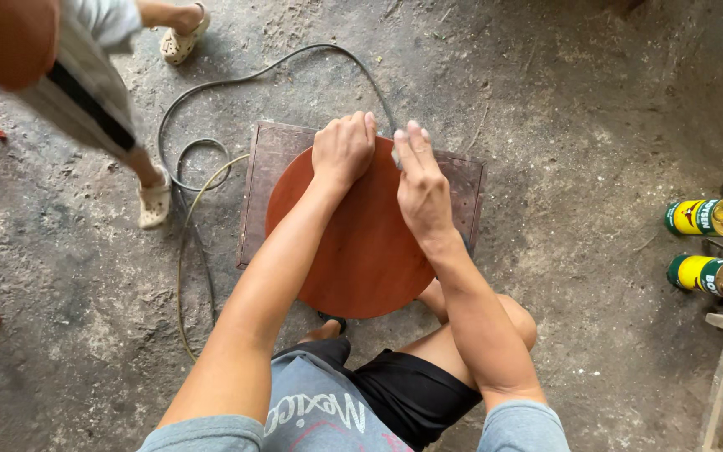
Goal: The person sands the top and legs of a wooden stool using a piece of sandpaper, rubbing it by hand across the surfaces.
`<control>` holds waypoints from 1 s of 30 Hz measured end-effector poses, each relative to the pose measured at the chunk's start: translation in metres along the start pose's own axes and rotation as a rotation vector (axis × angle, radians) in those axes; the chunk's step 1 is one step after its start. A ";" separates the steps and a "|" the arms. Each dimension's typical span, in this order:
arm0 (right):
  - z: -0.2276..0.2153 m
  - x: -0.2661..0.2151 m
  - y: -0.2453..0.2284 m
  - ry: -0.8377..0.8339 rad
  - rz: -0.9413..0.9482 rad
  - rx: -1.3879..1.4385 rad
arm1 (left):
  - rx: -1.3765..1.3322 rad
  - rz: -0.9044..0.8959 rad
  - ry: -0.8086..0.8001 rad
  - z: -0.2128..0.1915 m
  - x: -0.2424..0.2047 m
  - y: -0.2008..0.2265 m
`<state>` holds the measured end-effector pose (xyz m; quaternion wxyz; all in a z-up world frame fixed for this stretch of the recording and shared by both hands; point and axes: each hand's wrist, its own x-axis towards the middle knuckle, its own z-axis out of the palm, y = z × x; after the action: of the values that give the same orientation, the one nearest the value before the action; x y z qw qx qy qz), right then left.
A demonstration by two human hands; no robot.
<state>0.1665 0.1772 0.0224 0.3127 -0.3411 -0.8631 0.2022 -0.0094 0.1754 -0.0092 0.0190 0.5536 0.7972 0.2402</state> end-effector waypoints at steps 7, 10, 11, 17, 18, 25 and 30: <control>0.043 -0.022 -0.021 -0.060 -0.037 -0.105 | 0.064 0.031 0.041 0.016 0.004 -0.012; 0.047 -0.025 -0.021 -0.080 -0.036 -0.128 | 0.030 0.069 0.058 0.017 0.002 -0.015; 0.047 -0.023 -0.016 -0.078 -0.035 -0.132 | 0.036 0.058 0.074 0.017 0.004 -0.014; 0.051 -0.017 -0.015 -0.091 -0.019 -0.217 | 0.059 0.003 0.082 -0.010 -0.025 -0.025; 0.053 -0.018 -0.015 -0.093 -0.016 -0.212 | 0.070 -0.016 0.072 -0.017 -0.032 -0.030; 0.055 -0.021 -0.013 -0.108 -0.011 -0.217 | 0.014 -0.277 -0.039 -0.062 -0.088 -0.057; 0.055 -0.021 -0.014 -0.116 -0.012 -0.215 | -0.097 -0.413 -0.046 -0.081 -0.136 -0.068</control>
<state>0.1349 0.1447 -0.0182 0.2253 -0.3552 -0.8985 0.1258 -0.0396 0.0062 0.0025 0.1128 0.3825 0.8804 0.2566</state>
